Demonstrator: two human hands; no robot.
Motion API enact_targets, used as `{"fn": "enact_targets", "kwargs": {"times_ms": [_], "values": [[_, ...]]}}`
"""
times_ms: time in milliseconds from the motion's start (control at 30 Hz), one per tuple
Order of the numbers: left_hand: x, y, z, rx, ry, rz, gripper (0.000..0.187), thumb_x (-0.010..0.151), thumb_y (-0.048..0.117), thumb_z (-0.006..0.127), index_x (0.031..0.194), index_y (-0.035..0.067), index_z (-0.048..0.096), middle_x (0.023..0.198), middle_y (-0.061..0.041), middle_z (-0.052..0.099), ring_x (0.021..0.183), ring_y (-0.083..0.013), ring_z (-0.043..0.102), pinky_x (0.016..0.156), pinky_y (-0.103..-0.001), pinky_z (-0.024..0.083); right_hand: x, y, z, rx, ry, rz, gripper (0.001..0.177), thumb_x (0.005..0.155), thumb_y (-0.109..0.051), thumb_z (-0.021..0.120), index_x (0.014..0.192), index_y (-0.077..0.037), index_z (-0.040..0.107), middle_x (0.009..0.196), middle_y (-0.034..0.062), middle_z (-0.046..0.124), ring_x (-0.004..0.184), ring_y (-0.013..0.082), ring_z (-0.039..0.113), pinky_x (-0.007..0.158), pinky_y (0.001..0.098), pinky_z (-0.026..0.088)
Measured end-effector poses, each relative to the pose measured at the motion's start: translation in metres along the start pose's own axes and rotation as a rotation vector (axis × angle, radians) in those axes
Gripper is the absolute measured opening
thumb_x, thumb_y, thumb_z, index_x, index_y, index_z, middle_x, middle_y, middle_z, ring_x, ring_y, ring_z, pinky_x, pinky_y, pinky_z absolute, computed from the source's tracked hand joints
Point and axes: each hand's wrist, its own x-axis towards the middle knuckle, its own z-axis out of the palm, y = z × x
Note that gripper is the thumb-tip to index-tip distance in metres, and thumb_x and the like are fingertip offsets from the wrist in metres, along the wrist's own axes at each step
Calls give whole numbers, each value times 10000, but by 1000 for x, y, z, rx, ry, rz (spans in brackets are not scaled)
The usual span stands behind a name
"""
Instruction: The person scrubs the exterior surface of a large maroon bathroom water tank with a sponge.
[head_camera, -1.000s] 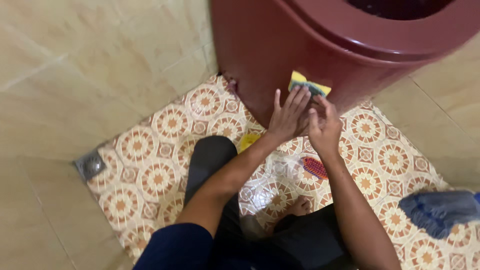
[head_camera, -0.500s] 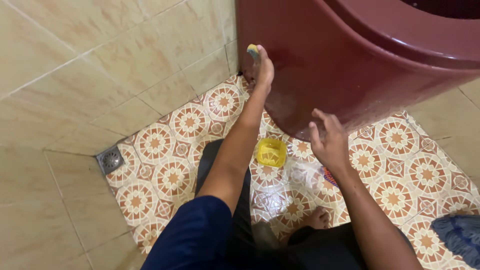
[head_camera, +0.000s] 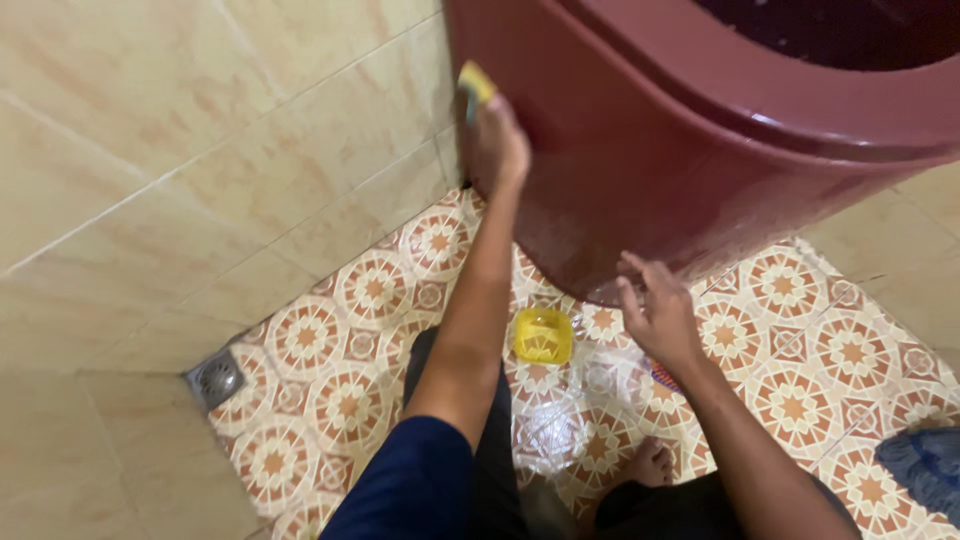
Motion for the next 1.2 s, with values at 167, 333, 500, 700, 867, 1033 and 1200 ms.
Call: {"fn": "enact_targets", "kwargs": {"times_ms": [167, 333, 500, 700, 867, 1033, 1200], "values": [[35, -91, 17, -347, -12, -339, 964, 894, 799, 224, 1520, 83, 385, 1384, -109, 500, 1205, -303, 530, 922, -492, 517, 5, -9, -6, 87, -16, 48, 353, 964, -101, 641, 1304, -6, 627, 1134, 172, 719, 948, 255, 741, 732, 337, 629], [23, -10, -15, -592, -106, -356, 1095, 948, 848, 126, 1283, -54, 647, 799, -87, 593, 724, -221, 532, 668, -383, 431, 7, -12, -2, 40, -33, 18, 340, 972, -107, 647, 1297, -7, 636, 1123, 173, 723, 938, 261, 738, 746, 349, 621], [-25, 67, -44, -266, 38, 36, 867, 957, 729, 120, 1360, 148, 619, 1003, -66, 739, 946, -261, 665, 833, -400, 445, 8, -9, 1, 29, -100, 98, 358, 951, -128, 643, 1293, -26, 633, 1114, 163, 729, 931, 256, 745, 627, 340, 618], [11, -87, 13, -310, -26, -328, 503, 1037, 501, 379, 1060, 82, 656, 789, -66, 655, 716, -241, 601, 613, -389, 419, 2, -3, 3, 22, -93, 17, 355, 984, -122, 633, 1321, -9, 621, 1144, 185, 713, 1000, 263, 733, 748, 332, 634], [32, -119, 27, -675, -89, -417, 207, 984, 242, 552, 877, 77, 616, 681, -69, 596, 583, -203, 552, 497, -371, 400, 0, -21, -7, -48, -67, -26, 373, 956, -150, 661, 1311, -38, 642, 1078, 168, 726, 829, 258, 723, 701, 357, 581], [32, -14, -12, -700, -58, 107, 373, 1059, 325, 517, 1103, 14, 717, 827, 17, 649, 741, -86, 598, 662, -288, 515, 3, -37, -15, -49, -126, 92, 383, 941, -163, 672, 1310, -64, 642, 1061, 156, 720, 686, 264, 691, 621, 366, 555], [-3, 36, -27, -580, -92, 334, 444, 1020, 327, 489, 1327, 51, 652, 1002, -83, 681, 898, -208, 633, 785, -360, 500, 0, -36, -11, 4, -90, -74, 385, 964, -153, 666, 1328, -31, 628, 1077, 158, 713, 852, 239, 743, 736, 352, 582]]}}
